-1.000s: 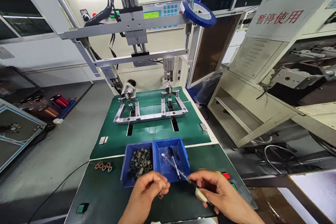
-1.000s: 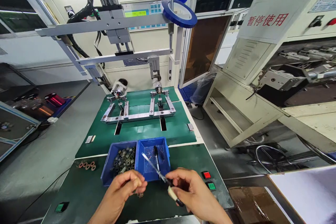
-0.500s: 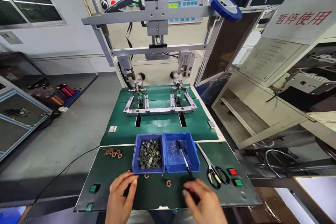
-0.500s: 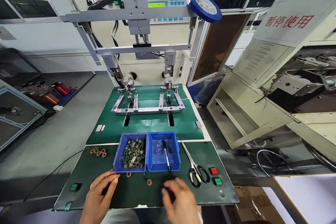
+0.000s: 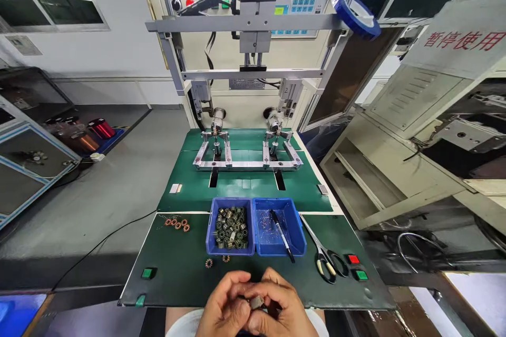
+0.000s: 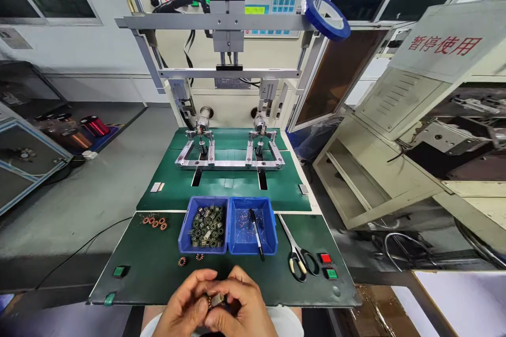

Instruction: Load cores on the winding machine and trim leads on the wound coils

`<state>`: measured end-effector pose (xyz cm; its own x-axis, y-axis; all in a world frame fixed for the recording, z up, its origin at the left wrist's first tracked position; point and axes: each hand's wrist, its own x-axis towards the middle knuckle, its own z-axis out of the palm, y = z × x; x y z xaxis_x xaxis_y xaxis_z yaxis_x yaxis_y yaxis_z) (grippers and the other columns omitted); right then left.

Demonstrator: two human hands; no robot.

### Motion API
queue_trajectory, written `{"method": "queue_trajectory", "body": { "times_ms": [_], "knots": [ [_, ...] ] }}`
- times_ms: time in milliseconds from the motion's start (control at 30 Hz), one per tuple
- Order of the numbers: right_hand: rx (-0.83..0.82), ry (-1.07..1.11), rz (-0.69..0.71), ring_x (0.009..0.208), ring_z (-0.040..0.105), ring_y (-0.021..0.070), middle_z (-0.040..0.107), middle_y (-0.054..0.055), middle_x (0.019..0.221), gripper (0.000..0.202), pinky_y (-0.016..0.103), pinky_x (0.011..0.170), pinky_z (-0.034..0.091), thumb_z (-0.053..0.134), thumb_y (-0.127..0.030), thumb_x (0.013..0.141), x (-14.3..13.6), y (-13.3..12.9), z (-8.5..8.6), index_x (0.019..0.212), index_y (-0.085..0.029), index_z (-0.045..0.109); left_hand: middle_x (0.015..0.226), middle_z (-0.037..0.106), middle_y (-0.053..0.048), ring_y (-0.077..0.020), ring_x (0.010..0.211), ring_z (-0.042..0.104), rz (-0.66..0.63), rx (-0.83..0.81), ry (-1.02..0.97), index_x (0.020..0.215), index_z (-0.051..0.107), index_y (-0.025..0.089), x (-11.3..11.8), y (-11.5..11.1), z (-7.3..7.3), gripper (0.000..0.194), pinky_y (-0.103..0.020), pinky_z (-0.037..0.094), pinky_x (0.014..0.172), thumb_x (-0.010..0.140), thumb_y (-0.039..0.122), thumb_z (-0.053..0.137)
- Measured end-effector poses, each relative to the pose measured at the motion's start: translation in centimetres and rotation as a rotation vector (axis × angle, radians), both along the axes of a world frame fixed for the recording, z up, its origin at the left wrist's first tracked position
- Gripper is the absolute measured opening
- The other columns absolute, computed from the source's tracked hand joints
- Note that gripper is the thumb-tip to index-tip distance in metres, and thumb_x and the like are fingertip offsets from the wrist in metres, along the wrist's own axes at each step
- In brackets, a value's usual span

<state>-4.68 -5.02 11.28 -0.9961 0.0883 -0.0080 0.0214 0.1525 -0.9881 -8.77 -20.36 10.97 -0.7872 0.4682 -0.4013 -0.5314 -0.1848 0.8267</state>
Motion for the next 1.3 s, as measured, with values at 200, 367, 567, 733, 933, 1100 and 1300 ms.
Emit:
{"method": "queue_trajectory", "body": {
  "times_ms": [200, 367, 567, 733, 933, 1100, 1300],
  "knots": [
    [-0.092, 0.085, -0.041, 0.061, 0.051, 0.0133, 0.052, -0.002, 0.065, 0.032, 0.025, 0.058, 0.04, 0.071, -0.053, 0.079, 0.5, 0.4, 1.0, 0.083, -0.021, 0.07, 0.061, 0.066, 0.001, -0.0093, 0.049, 0.06, -0.137, 0.099, -0.068, 0.077, 0.069, 0.017, -1.2, 0.6, -0.3, 0.043, -0.019, 0.045, 0.049, 0.06, 0.053, 0.086],
    [-0.432, -0.099, 0.088, 0.049, 0.047, 0.0088, 0.051, -0.002, 0.063, 0.048, 0.02, 0.044, 0.037, 0.063, -0.064, 0.082, 0.1, 0.5, 1.3, 0.075, -0.016, 0.065, 0.056, 0.069, 0.0, -0.0082, 0.045, 0.062, -0.166, 0.099, -0.283, 0.066, 0.066, 0.015, -1.2, 0.4, 0.7, 0.045, -0.014, 0.043, 0.044, 0.052, 0.05, 0.09],
    [-0.053, 0.119, -0.083, 0.06, 0.054, 0.0125, 0.057, 0.002, 0.074, 0.024, 0.023, 0.054, 0.046, 0.06, -0.042, 0.09, 0.0, 0.7, 1.9, 0.087, -0.019, 0.067, 0.061, 0.072, -0.001, -0.0068, 0.046, 0.064, -0.164, 0.144, -0.35, 0.065, 0.067, 0.014, -1.3, 0.4, 2.1, 0.042, -0.012, 0.043, 0.044, 0.05, 0.044, 0.093],
    [0.22, 0.355, -0.067, 0.078, 0.063, 0.0159, 0.059, 0.005, 0.096, 0.015, 0.025, 0.07, 0.053, 0.061, -0.016, 0.082, 1.0, 1.6, 2.6, 0.091, -0.025, 0.068, 0.056, 0.07, 0.0, -0.0078, 0.045, 0.063, -0.128, 0.135, -0.315, 0.066, 0.068, 0.014, -1.4, 0.2, 1.7, 0.042, -0.013, 0.045, 0.044, 0.051, 0.045, 0.092],
    [0.298, 0.354, 0.023, 0.086, 0.066, 0.018, 0.061, 0.006, 0.098, 0.017, 0.023, 0.074, 0.055, 0.067, -0.016, 0.08, 0.4, 1.8, 3.7, 0.095, -0.025, 0.07, 0.052, 0.067, 0.002, -0.0073, 0.045, 0.063, -0.12, 0.129, -0.307, 0.063, 0.067, 0.014, -1.4, -0.2, 1.7, 0.044, -0.012, 0.043, 0.044, 0.048, 0.046, 0.093],
    [0.276, 0.386, 0.068, 0.08, 0.064, 0.0176, 0.062, 0.005, 0.091, 0.008, 0.025, 0.067, 0.055, 0.065, -0.024, 0.087, -0.8, 1.5, 3.8, 0.094, -0.025, 0.07, 0.052, 0.067, 0.0, -0.0063, 0.044, 0.06, -0.058, 0.094, -0.287, 0.062, 0.068, 0.013, -1.8, -0.6, 2.0, 0.045, -0.012, 0.043, 0.044, 0.049, 0.048, 0.092],
    [0.667, 0.602, -0.302, 0.09, 0.056, 0.0236, 0.061, 0.007, 0.097, 0.014, 0.04, 0.076, 0.051, 0.064, -0.015, 0.085, -4.9, 0.6, 0.9, 0.094, -0.025, 0.069, 0.062, 0.068, 0.002, -0.0053, 0.047, 0.058, 0.253, 0.069, -0.225, 0.064, 0.068, 0.015, -2.7, -1.4, 2.0, 0.043, -0.013, 0.045, 0.043, 0.048, 0.046, 0.092]
  ]
}}
